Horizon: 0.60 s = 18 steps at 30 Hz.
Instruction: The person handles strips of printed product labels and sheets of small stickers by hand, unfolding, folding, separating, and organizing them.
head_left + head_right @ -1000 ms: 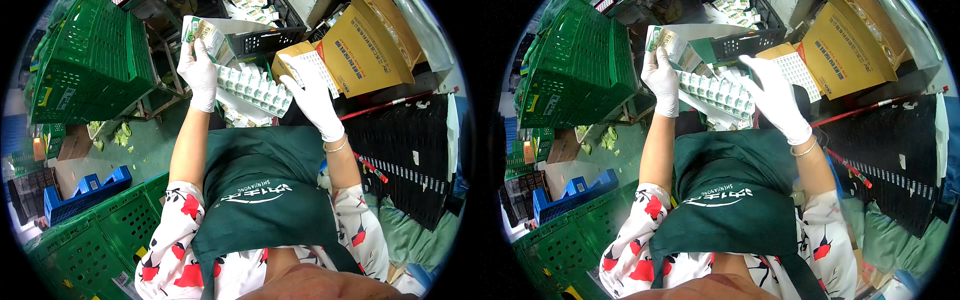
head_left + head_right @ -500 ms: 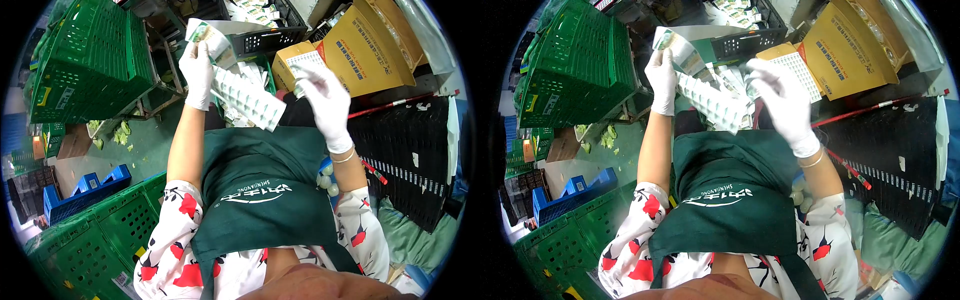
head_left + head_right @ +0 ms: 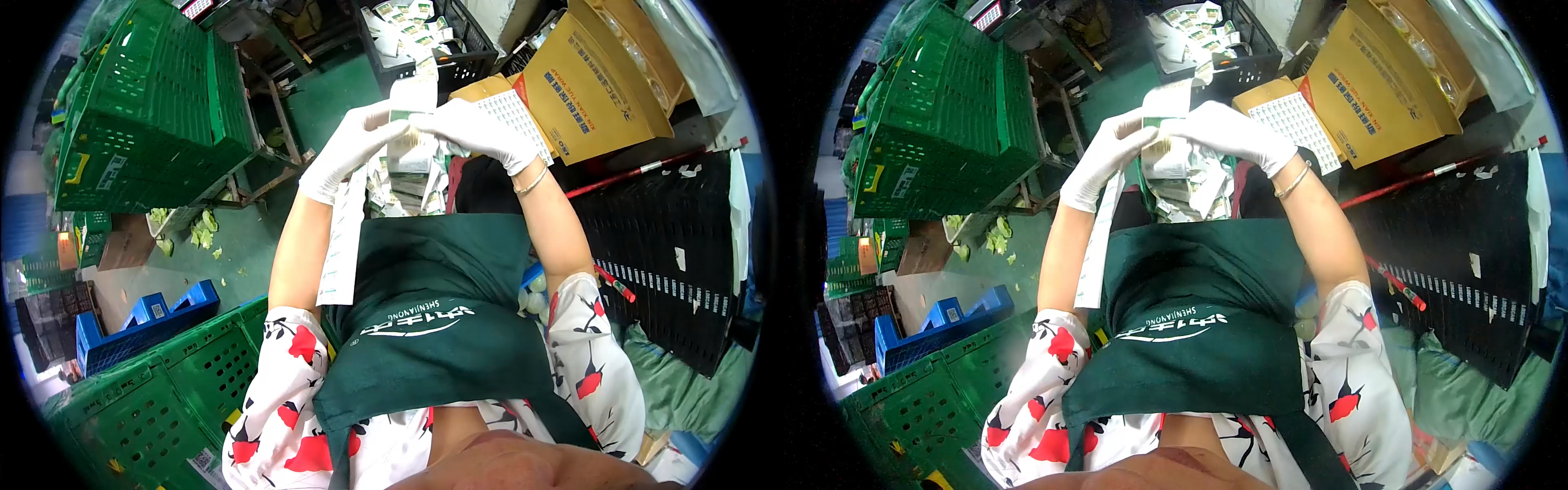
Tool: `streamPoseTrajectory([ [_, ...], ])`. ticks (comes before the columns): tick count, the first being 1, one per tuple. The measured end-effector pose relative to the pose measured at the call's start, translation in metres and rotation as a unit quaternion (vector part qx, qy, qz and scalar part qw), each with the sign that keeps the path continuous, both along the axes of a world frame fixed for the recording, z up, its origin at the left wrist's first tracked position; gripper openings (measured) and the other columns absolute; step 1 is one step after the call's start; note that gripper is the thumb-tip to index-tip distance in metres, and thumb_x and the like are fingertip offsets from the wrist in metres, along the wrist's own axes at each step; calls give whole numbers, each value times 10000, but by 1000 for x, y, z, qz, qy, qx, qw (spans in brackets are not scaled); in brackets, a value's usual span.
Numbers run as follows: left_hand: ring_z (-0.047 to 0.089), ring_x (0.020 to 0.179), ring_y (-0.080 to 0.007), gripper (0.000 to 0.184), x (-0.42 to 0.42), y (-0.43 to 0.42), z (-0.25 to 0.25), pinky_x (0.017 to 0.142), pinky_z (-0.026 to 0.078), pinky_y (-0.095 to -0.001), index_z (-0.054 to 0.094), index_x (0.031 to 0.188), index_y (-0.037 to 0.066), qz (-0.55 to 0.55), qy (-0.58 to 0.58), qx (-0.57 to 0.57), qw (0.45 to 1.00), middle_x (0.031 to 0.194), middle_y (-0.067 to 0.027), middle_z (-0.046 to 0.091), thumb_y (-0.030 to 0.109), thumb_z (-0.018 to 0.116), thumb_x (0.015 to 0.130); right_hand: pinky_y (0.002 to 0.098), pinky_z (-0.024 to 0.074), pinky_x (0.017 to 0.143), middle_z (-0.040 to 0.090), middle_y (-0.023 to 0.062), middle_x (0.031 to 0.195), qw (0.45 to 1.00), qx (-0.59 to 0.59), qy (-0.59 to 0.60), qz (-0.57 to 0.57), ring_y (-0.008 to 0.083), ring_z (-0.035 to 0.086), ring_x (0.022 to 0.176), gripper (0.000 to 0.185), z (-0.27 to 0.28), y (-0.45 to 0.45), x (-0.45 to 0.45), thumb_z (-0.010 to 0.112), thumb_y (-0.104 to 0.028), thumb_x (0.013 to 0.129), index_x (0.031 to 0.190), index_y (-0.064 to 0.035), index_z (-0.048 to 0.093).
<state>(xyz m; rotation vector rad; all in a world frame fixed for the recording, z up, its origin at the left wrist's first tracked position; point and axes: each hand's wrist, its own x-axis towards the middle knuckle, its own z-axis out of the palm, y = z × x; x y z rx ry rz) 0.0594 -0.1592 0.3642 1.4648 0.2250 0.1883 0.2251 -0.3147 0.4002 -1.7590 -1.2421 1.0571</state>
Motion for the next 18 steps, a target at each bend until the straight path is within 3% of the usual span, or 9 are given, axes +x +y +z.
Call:
streamPoseTrajectory([
  [1, 587, 993, -74, 409, 1, 3, -3, 892, 475, -260, 593, 1291, -38, 24, 4, -27, 999, 1134, -40, 667, 142, 673, 933, 274, 402, 517, 536, 31, 528, 995, 64, -41, 57, 105, 495, 514, 543, 0, -2, -4, 594, -510, 932, 706, -23, 673],
  [5, 588, 949, -69, 377, 6, 12, -6, 859, 469, -229, 642, 1225, -51, 87, 0, -58, 995, 1102, -51, 688, 163, 680, 918, 252, 423, 530, 588, 23, 592, 989, 4, -89, 117, 93, 540, 542, 458, -9, -21, -13, 586, -458, 950, 769, -49, 681],
  [7, 593, 953, -73, 392, 6, 8, -4, 864, 471, -230, 639, 1234, -58, 115, -6, -17, 993, 1116, -69, 692, 162, 685, 914, 215, 412, 531, 574, -16, 631, 992, 119, -40, -28, 64, 513, 545, 393, -16, -24, -7, 564, -419, 971, 866, -58, 679],
  [8, 593, 933, -68, 404, 7, 6, -7, 845, 476, -228, 633, 1255, -48, 114, -16, -14, 993, 1109, -62, 696, 154, 687, 909, 198, 405, 530, 547, -48, 658, 983, 63, 88, -146, 47, 485, 558, 333, -13, -28, -1, 541, -360, 991, 932, -59, 670],
  [9, 598, 952, -76, 394, 7, 5, -9, 863, 477, -233, 630, 1255, -53, 110, -5, 2, 994, 1120, -64, 691, 136, 682, 914, 199, 405, 547, 545, -49, 686, 969, 116, 57, -212, 48, 471, 581, 328, -8, -29, -6, 533, -340, 1001, 943, -52, 680],
  [13, 608, 983, -90, 380, 10, -4, -13, 894, 480, -240, 619, 1265, -61, 82, 11, 14, 996, 1147, -62, 682, 87, 676, 919, 180, 405, 608, 619, -8, 796, 938, 240, 9, -251, 28, 513, 683, 261, -22, -16, -19, 610, -264, 977, 1030, -20, 687],
  [14, 607, 983, -90, 383, 10, -5, -15, 895, 479, -240, 616, 1269, -60, 75, 20, 25, 997, 1149, -60, 681, 86, 674, 920, 191, 421, 603, 640, 14, 788, 936, 189, 87, -284, 33, 530, 675, 209, -18, -11, -25, 666, -206, 942, 1030, -18, 686],
  [15, 605, 983, -89, 386, 9, -5, -16, 896, 479, -239, 613, 1273, -60, 69, 29, 35, 997, 1150, -58, 680, 84, 673, 920, 239, 510, 651, 706, 33, 824, 948, 183, 53, -256, 65, 628, 713, 277, -23, -8, -22, 724, -250, 893, 1012, -3, 683],
  [18, 600, 982, -85, 392, 5, -5, -19, 890, 477, -233, 608, 1282, -58, 62, 22, 40, 997, 1137, -49, 679, 95, 667, 926, 243, 499, 635, 700, 37, 841, 936, 143, -141, -289, 69, 604, 688, 275, -34, 0, -24, 721, -257, 894, 986, -1, 685],
])
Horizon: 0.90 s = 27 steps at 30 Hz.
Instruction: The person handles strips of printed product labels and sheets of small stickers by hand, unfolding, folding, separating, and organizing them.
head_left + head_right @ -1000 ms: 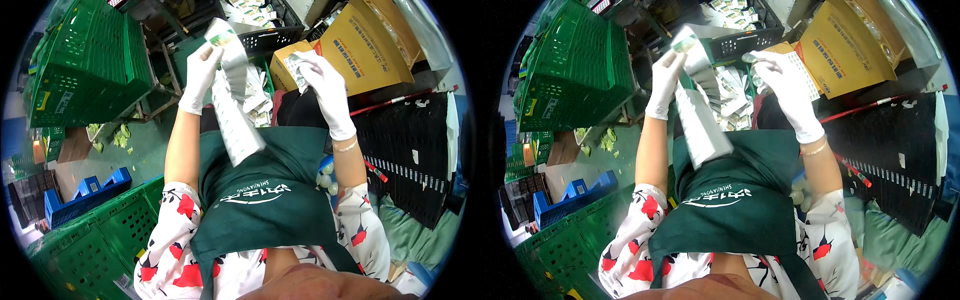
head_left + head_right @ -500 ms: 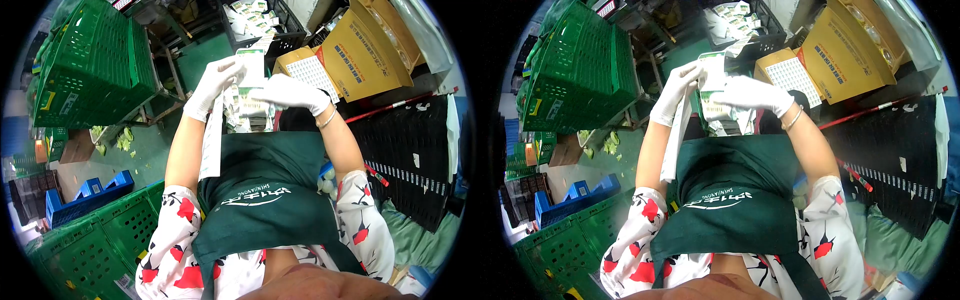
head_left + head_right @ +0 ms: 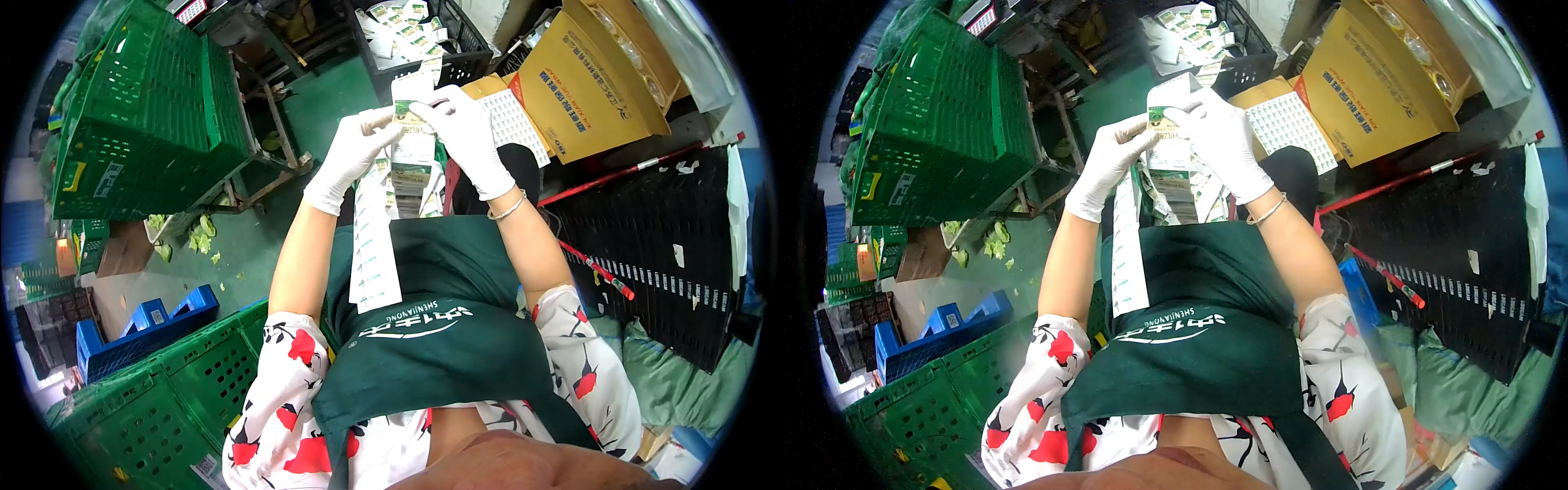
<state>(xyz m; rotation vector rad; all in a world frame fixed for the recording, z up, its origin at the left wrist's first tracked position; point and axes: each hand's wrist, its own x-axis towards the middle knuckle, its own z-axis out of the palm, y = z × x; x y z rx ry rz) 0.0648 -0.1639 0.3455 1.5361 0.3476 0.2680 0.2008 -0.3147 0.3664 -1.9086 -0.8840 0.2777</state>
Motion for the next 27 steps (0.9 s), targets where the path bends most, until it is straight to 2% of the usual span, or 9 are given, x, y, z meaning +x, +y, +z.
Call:
streamPoseTrajectory([
  [2, 597, 974, -80, 374, -3, 1, -1, 878, 477, -234, 622, 1262, -52, 1, 2, -17, 1000, 1121, -45, 679, 113, 664, 929, 247, 497, 650, 699, 58, 854, 993, -34, -99, -45, 81, 603, 690, 285, -10, 1, 5, 713, -271, 898, 979, 2, 694],
  [5, 589, 946, -68, 333, -10, -4, 13, 846, 475, -238, 666, 1202, -37, -13, 9, -79, 997, 1076, -36, 679, 159, 660, 933, 274, 501, 698, 696, 109, 876, 969, 27, 198, 144, 141, 615, 715, 344, 0, -11, 14, 688, -317, 909, 1002, 14, 706],
  [6, 598, 936, -70, 318, -9, -3, 16, 844, 479, -238, 671, 1182, -35, -6, 10, -120, 993, 1056, -37, 684, 164, 662, 935, 222, 418, 566, 607, -13, 700, 964, 79, 193, 164, 49, 519, 609, 296, 9, -13, 0, 648, -304, 939, 977, -15, 695],
  [9, 628, 915, -79, 298, -2, 7, 1, 829, 495, -235, 667, 1157, -29, 12, -32, -131, 991, 1032, -44, 700, 167, 669, 933, 225, 401, 551, 621, -11, 738, 952, -77, 61, 290, 41, 500, 606, 284, 24, -28, -5, 630, -302, 951, 1000, -33, 707],
  [13, 626, 930, -77, 292, -1, -4, 20, 838, 495, -235, 672, 1164, -33, 37, -40, -115, 992, 1071, -58, 708, 139, 675, 928, 194, 418, 549, 627, -6, 798, 987, -3, 133, 89, 42, 538, 596, 267, 29, -29, -7, 601, -306, 968, 1047, -66, 687],
  [14, 625, 929, -77, 291, 0, -7, 19, 838, 495, -235, 673, 1165, -31, 36, -41, -93, 994, 1073, -58, 709, 136, 677, 927, 250, 503, 696, 678, 50, 863, 976, 18, 209, 60, 62, 599, 738, 285, 36, -33, -2, 660, -282, 943, 1068, -27, 661],
  [17, 621, 901, -73, 293, 2, -11, 11, 810, 502, -239, 679, 1165, -19, 17, -37, -31, 999, 1045, -50, 712, 141, 685, 920, 221, 512, 698, 681, 38, 877, 969, 176, 165, 56, 51, 608, 747, 238, 25, -20, -10, 697, -167, 912, 1091, -16, 652],
  [24, 626, 930, -80, 294, -3, -14, 10, 837, 509, -238, 662, 1190, -40, 0, -5, -1, 1000, 1058, -47, 703, 82, 678, 924, 262, 530, 686, 701, 129, 908, 982, -31, -144, -119, 160, 678, 774, 282, 23, -2, -21, 762, -244, 853, 992, -35, 634],
  [27, 610, 874, -70, 299, -7, -12, 12, 799, 493, -232, 684, 1167, -9, 9, -24, 5, 1000, 1008, -23, 698, 169, 679, 927, 244, 499, 676, 673, 60, 825, 972, 24, 211, 101, 94, 617, 737, 263, 19, -10, 2, 737, -258, 880, 946, -18, 651],
])
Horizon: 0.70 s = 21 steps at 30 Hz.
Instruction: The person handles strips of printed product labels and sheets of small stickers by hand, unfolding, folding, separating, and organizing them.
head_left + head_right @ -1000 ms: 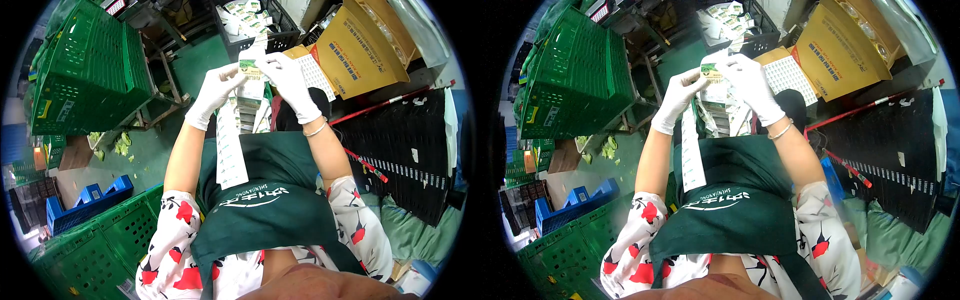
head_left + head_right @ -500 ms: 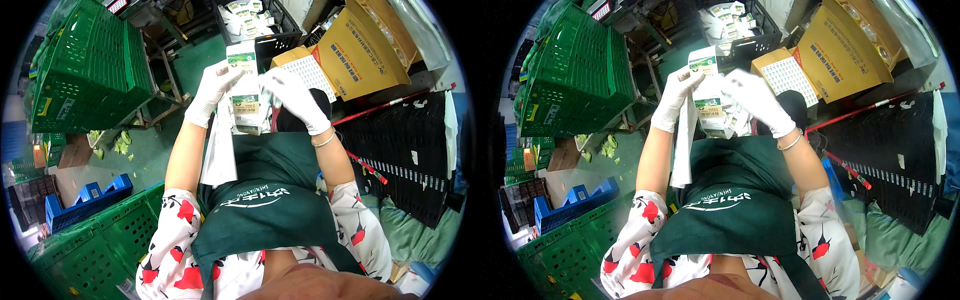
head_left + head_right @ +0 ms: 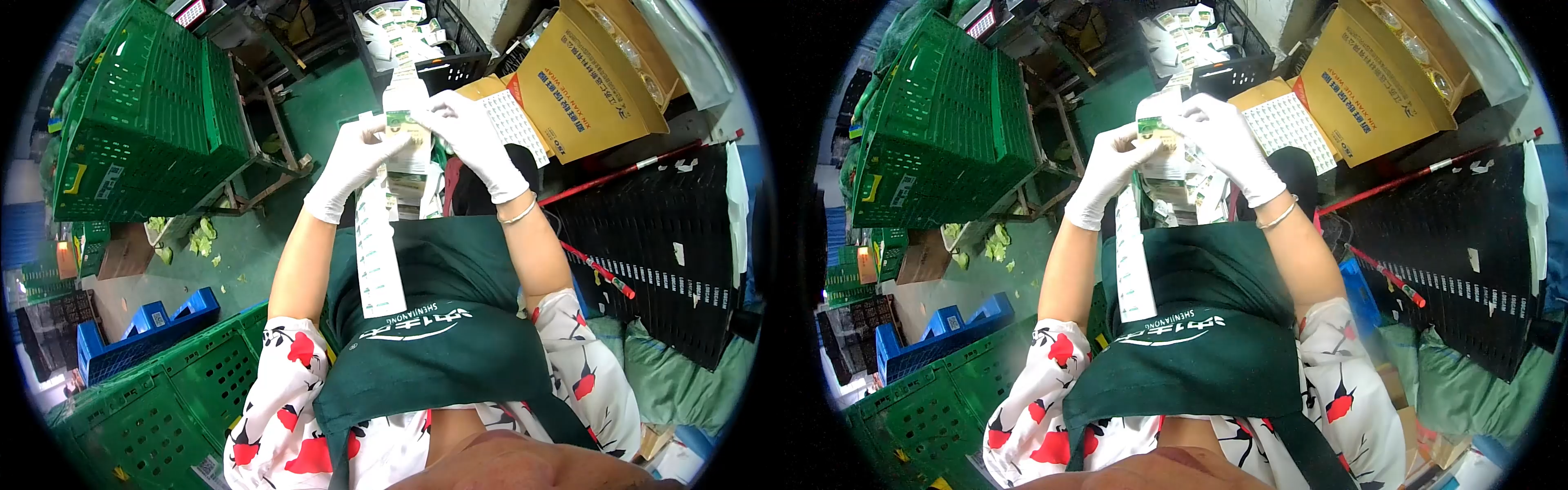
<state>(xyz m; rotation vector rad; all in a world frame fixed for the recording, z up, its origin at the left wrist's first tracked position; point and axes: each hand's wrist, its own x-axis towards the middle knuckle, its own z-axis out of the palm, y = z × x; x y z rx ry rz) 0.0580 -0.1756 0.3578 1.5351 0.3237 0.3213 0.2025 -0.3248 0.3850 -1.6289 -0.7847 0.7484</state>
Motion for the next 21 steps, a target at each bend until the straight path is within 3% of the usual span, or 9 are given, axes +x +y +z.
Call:
streamPoseTrajectory([
  [4, 614, 895, -78, 282, 2, 12, 14, 812, 483, -223, 685, 1136, -30, 57, 43, -80, 994, 1041, -45, 698, 174, 668, 941, 184, 408, 546, 587, -23, 695, 987, -41, -38, 151, 20, 515, 598, 198, 20, -19, -14, 702, -230, 914, 973, -44, 668],
  [5, 626, 925, -89, 280, 2, 6, 15, 839, 490, -237, 676, 1153, -31, 63, -7, -142, 988, 1055, -62, 704, 145, 667, 935, 211, 465, 630, 629, 2, 776, 981, -53, -111, 151, 56, 577, 685, 195, 18, -21, -16, 692, -218, 920, 1024, -55, 669],
  [9, 627, 935, -88, 291, 5, 6, 5, 848, 493, -246, 667, 1172, -35, 35, -33, -84, 995, 1068, -61, 707, 127, 665, 930, 263, 494, 851, 671, 65, 1007, 996, 39, -66, -38, 113, 623, 940, 238, 7, -19, -6, 692, -165, 914, 1100, -24, 642],
  [12, 612, 900, -75, 292, 5, -2, 2, 813, 494, -243, 676, 1171, -25, 18, -16, -53, 998, 1049, -42, 704, 125, 670, 921, 294, 508, 892, 685, 70, 993, 979, 114, -146, -80, 148, 652, 957, 276, 7, -8, -9, 710, -99, 874, 1120, -9, 622],
  [15, 604, 879, -65, 293, 7, -3, -3, 799, 493, -238, 685, 1162, -13, 6, 3, 14, 1000, 1031, -22, 699, 127, 687, 905, 299, 520, 858, 686, 91, 985, 968, 100, -216, -80, 160, 664, 936, 261, 1, 6, -18, 722, -83, 844, 1068, -5, 615],
  [16, 603, 876, -64, 293, 6, -3, -3, 797, 493, -238, 687, 1160, -10, 6, 6, 5, 1000, 1026, -19, 698, 132, 690, 903, 308, 544, 772, 655, 95, 943, 953, 121, -259, -101, 195, 671, 857, 242, -3, 12, -20, 740, -96, 820, 1023, -41, 620],
  [18, 601, 870, -62, 295, 3, -2, -1, 795, 493, -239, 691, 1155, -6, 9, 13, -13, 1000, 1017, -12, 697, 141, 697, 899, 304, 543, 733, 650, 87, 932, 921, 58, -348, -167, 189, 667, 825, 300, -4, 12, -26, 783, -163, 795, 1020, -47, 621],
  [20, 610, 885, -64, 297, -2, 0, 2, 807, 500, -241, 689, 1155, -13, 7, 13, -17, 1000, 1010, -19, 699, 147, 694, 904, 289, 534, 688, 642, 72, 916, 914, 36, -348, -206, 169, 651, 754, 368, -5, 12, -19, 816, -243, 779, 1029, -56, 620],
  [21, 612, 891, -66, 297, -4, 1, 1, 810, 502, -241, 688, 1155, -15, 1, 14, -25, 1000, 1009, -21, 699, 150, 693, 908, 270, 517, 650, 649, 51, 861, 972, 42, -199, -117, 125, 626, 701, 338, -8, 8, -12, 804, -263, 808, 1007, -48, 636],
])
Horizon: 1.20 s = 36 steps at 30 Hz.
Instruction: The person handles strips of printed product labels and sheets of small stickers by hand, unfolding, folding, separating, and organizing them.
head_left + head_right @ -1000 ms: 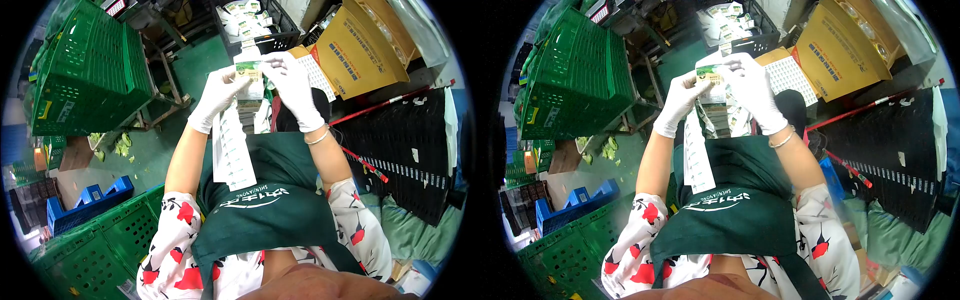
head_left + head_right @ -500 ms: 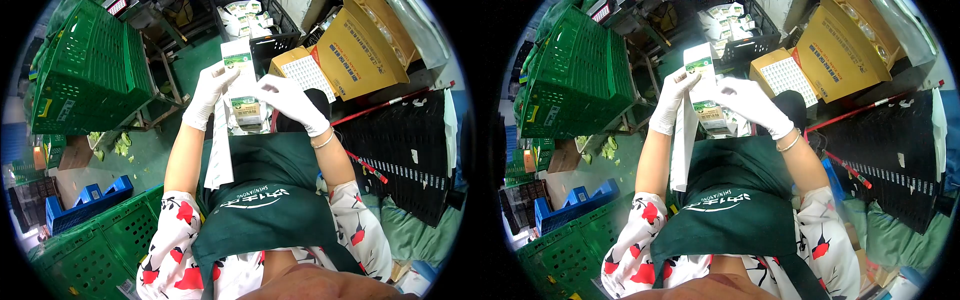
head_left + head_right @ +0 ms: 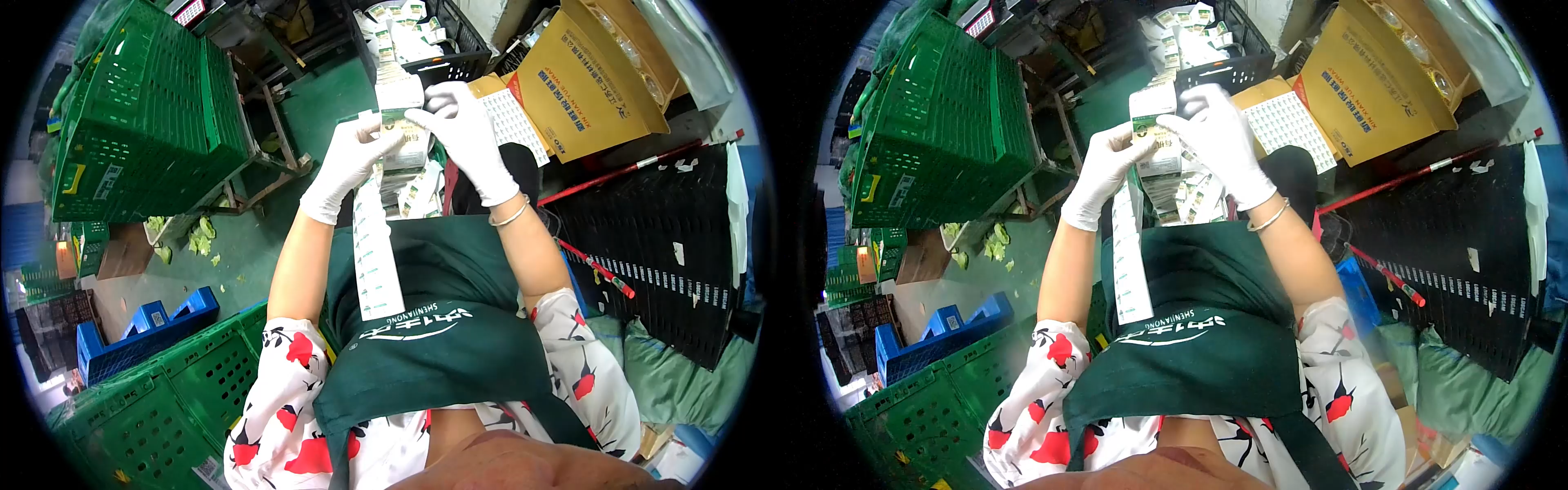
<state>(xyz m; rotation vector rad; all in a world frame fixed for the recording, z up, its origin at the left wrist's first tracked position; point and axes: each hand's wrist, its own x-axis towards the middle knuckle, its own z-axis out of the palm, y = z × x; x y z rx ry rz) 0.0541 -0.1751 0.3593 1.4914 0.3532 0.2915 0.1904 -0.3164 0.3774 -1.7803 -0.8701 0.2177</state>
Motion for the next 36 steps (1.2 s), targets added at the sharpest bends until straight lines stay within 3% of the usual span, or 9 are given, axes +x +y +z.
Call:
streamPoseTrajectory([
  [3, 623, 880, -69, 285, -2, 3, 7, 798, 509, -231, 686, 1145, -26, 20, -17, -61, 998, 1006, -29, 699, 155, 688, 924, 235, 495, 643, 657, 34, 758, 961, -39, 188, 201, 71, 593, 688, 240, 8, -14, 2, 763, -249, 860, 898, -29, 674],
  [5, 625, 883, -73, 265, 0, 13, 6, 807, 497, -220, 690, 1118, -31, 56, 9, -64, 996, 995, -35, 701, 155, 683, 929, 217, 469, 639, 643, -6, 741, 960, -93, 4, 263, 70, 586, 673, 198, 14, -25, -1, 710, -232, 908, 938, -39, 677],
  [7, 624, 916, -77, 273, -1, 13, 8, 832, 493, -229, 688, 1137, -30, 49, 6, -54, 997, 1010, -43, 708, 140, 683, 922, 220, 477, 696, 666, -4, 823, 958, -164, 99, 213, 73, 610, 754, 204, 26, -30, -3, 715, -213, 899, 999, -39, 677],
  [10, 628, 937, -80, 301, 4, 6, -1, 843, 496, -244, 678, 1177, -33, 28, -20, -21, 999, 1063, -57, 717, 124, 676, 920, 302, 516, 905, 649, 89, 1120, 986, 39, 94, 134, 162, 644, 1032, 292, 14, -27, 10, 722, -152, 870, 1120, -30, 633],
  [14, 600, 800, -57, 289, 9, -3, -9, 732, 491, -237, 712, 1120, 12, 6, -12, 29, 999, 942, -14, 707, 188, 698, 892, 302, 533, 892, 617, 109, 1144, 987, 89, 64, 115, 184, 641, 1061, 317, 17, -12, 2, 662, -4, 856, 1166, -14, 600],
  [18, 635, 917, -84, 289, 6, -2, -3, 821, 509, -241, 674, 1178, -22, -22, 54, 44, 997, 1046, -46, 713, 102, 694, 917, 313, 519, 896, 606, 100, 1119, 993, 59, -21, 103, 184, 632, 1042, 343, 11, 4, -2, 688, 17, 827, 1159, -45, 623],
  [23, 628, 897, -80, 281, -2, 1, -1, 819, 498, -239, 682, 1160, -26, -19, 7, -33, 999, 1041, -52, 714, 111, 693, 916, 335, 524, 853, 572, 128, 1125, 976, -5, -214, -46, 238, 581, 1072, 487, 7, 1, 9, 819, -217, 770, 1162, -28, 599],
  [31, 616, 845, -67, 268, 10, 9, -7, 773, 498, -223, 686, 1155, -28, 173, -33, 81, 981, 1000, -43, 715, 121, 677, 932, 250, 502, 829, 645, 36, 1012, 969, -56, 195, 143, 90, 607, 906, 480, 16, -40, -19, 814, -168, 796, 1215, -38, 618],
  [36, 571, 783, -35, 256, 15, 6, 0, 689, 479, -210, 696, 1138, -22, 303, -88, 83, 945, 960, -25, 712, 153, 640, 961, 220, 508, 750, 675, 33, 888, 957, -102, 177, 204, 54, 602, 791, 350, 4, -55, -40, 718, -163, 884, 1187, -9, 633],
])
